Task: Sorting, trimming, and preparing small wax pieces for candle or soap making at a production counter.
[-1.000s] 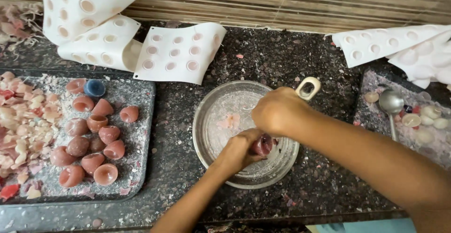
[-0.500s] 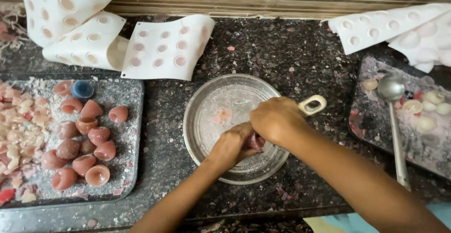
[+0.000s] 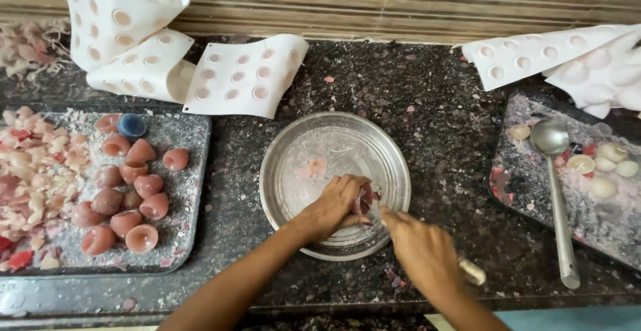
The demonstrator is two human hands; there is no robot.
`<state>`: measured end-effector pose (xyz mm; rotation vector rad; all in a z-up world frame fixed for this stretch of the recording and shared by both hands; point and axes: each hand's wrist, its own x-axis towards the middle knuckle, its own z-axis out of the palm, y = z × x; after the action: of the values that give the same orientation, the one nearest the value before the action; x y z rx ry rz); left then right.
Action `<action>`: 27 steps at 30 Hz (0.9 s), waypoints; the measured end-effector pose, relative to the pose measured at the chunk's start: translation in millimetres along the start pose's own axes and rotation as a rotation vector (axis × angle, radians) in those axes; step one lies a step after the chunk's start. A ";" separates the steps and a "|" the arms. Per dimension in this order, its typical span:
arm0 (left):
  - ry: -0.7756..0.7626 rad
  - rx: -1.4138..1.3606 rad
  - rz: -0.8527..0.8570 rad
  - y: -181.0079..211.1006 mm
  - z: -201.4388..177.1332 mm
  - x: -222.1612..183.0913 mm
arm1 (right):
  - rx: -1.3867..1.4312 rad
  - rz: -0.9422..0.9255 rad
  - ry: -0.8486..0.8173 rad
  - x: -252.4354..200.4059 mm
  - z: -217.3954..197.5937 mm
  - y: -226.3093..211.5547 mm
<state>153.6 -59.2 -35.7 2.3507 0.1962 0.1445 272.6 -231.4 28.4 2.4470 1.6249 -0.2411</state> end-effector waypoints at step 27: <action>0.374 -0.293 0.040 80.8 -144.9 -55.7 | 0.410 -0.368 -0.459 15.5 -153.6 -26.5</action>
<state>83.3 -26.2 121.1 2.0196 0.2880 0.5933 258.5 -169.2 171.4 2.0799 1.9214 -1.1983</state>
